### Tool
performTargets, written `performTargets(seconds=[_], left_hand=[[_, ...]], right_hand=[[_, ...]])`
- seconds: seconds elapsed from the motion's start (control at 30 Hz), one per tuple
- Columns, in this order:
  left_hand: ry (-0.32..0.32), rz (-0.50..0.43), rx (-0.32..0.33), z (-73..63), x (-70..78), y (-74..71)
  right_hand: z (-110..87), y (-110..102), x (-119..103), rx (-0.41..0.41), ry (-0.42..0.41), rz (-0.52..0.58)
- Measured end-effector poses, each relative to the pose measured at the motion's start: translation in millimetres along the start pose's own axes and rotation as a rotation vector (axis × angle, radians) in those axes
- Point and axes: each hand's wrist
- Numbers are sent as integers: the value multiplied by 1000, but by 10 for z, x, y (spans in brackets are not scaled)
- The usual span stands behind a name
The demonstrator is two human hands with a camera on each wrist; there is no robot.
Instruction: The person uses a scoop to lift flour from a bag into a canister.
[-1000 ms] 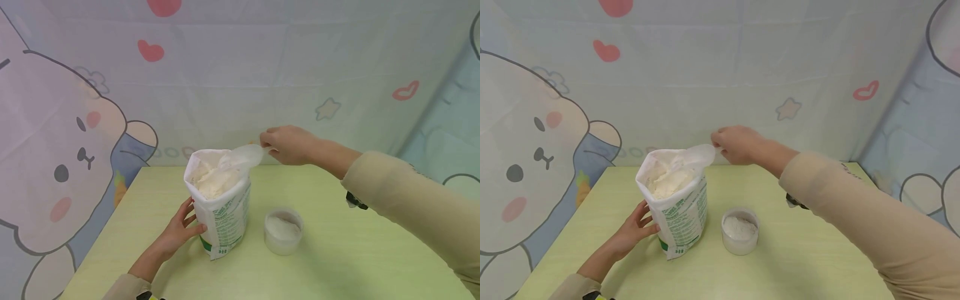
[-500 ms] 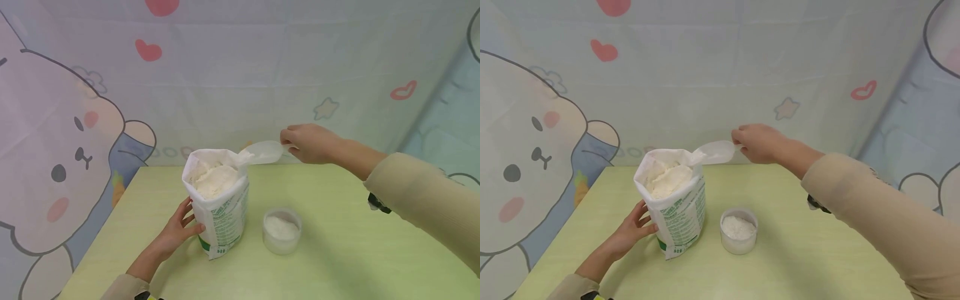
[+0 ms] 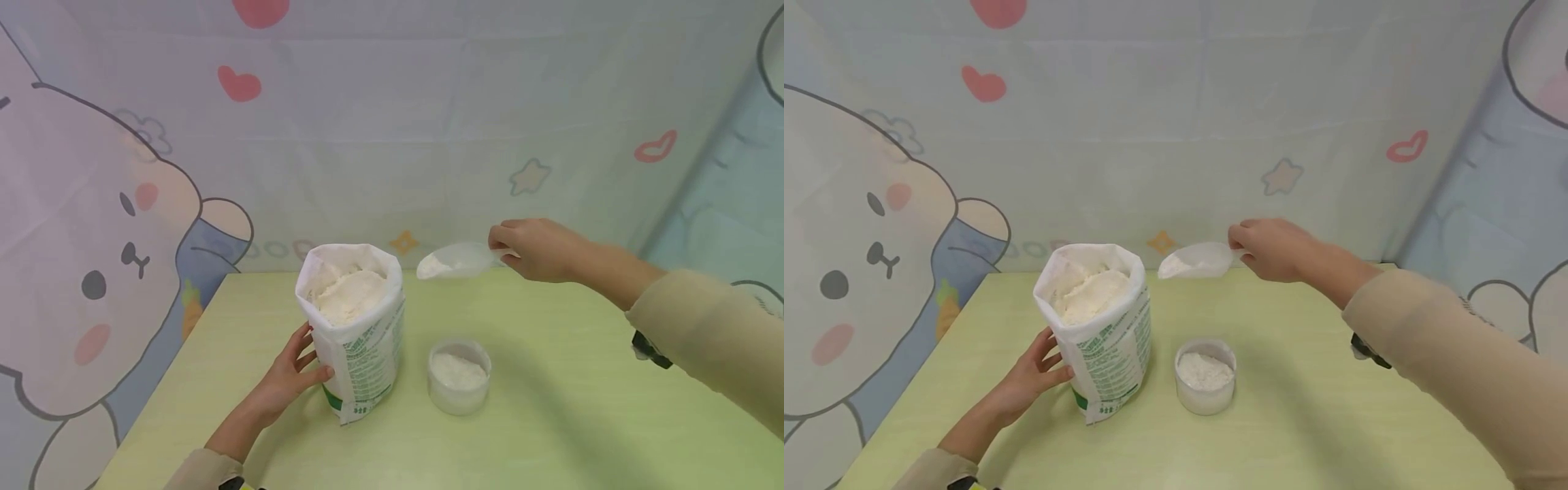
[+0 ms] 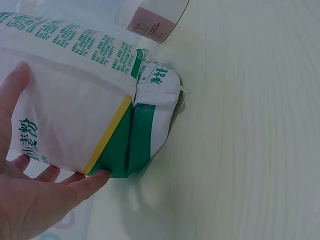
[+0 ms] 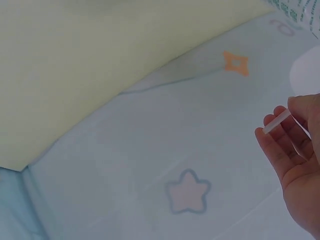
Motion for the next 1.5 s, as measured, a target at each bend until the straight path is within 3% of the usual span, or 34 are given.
performTargets(seconds=[0.4,0.63,1.03,1.33,1.5], left_hand=[[-8,8,10,4,-19,-17],[-15,6,22,3,-53,-35],[-1,11,21,22,-55,-36],[-6,13,24,28,-55,-40],[-6,6,24,27,-59,-48]], right_hand=[[-134,370,100,-3,-3,12],[-167,435,91,-16,-17,-32],[-113,307,-39,-49,-115,-339],[-42,284,-168,-65,-179,-479],[-16,294,-242,-90,-224,-621]])
Point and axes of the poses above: each hand's wrist, its own z-axis towards the middle knuckle, its own y-axis out of the palm, x = y × z, and after that the axes turned 13 degrees about -x, right-handed
